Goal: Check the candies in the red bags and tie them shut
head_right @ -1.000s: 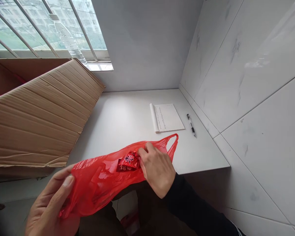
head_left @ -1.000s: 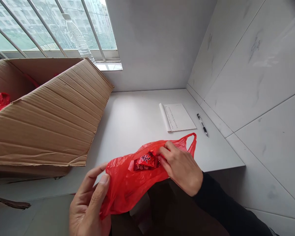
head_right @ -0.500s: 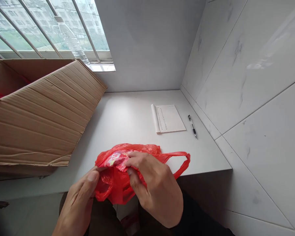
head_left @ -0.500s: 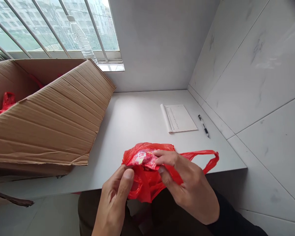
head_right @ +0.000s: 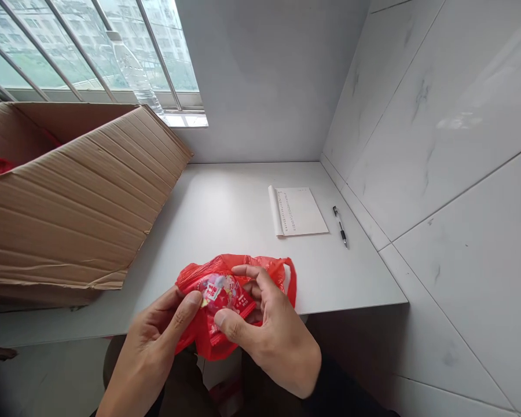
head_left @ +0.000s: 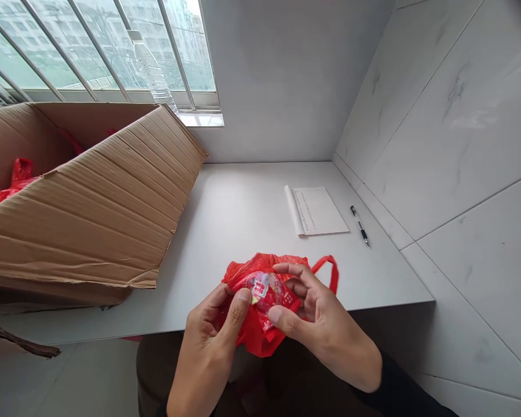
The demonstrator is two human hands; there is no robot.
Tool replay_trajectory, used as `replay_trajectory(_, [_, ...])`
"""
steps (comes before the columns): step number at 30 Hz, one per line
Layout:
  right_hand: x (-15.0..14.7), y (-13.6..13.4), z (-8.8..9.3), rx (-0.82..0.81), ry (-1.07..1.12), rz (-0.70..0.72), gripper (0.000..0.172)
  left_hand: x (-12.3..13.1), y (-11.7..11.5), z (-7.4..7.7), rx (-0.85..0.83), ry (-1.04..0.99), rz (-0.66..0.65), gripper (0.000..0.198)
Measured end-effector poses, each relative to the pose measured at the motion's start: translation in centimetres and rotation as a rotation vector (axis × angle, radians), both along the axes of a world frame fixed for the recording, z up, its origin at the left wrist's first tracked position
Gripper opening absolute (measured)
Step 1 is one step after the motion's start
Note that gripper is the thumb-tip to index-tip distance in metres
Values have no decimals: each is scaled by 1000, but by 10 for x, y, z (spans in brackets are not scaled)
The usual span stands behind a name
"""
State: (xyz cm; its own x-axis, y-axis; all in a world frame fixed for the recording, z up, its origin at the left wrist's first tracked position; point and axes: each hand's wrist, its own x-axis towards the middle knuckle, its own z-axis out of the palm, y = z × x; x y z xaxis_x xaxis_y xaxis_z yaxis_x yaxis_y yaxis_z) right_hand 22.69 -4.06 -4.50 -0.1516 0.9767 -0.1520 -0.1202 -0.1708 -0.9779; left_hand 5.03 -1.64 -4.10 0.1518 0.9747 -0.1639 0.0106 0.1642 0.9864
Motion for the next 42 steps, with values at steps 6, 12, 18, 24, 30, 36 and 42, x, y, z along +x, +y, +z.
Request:
replay_trajectory(6, [0, 1, -3, -34, 190, 31, 47, 0, -2, -3, 13, 31, -26, 34])
replay_trajectory(12, [0, 1, -5, -67, 295, 34, 48, -1, 0, -1, -10, -7, -43, 32])
replay_trajectory(18, [2, 3, -13, -131, 313, 103, 51, -2, -2, -1, -59, -48, -56, 30])
replay_trajectory(24, [3, 1, -8, -119, 340, 60, 53, -4, -1, -2, 9, 20, -6, 30])
replay_trajectory(30, [3, -5, -3, -233, 245, 16, 54, -6, 0, -12, -8, -65, 78, 28])
replay_trajectory(36, [1, -2, 0, -71, 181, 171, 25, -7, 0, -19, -3, -86, 95, 31])
replay_trajectory(42, [1, 0, -8, -83, 258, 233, 25, -8, -2, -21, -36, -99, 104, 32])
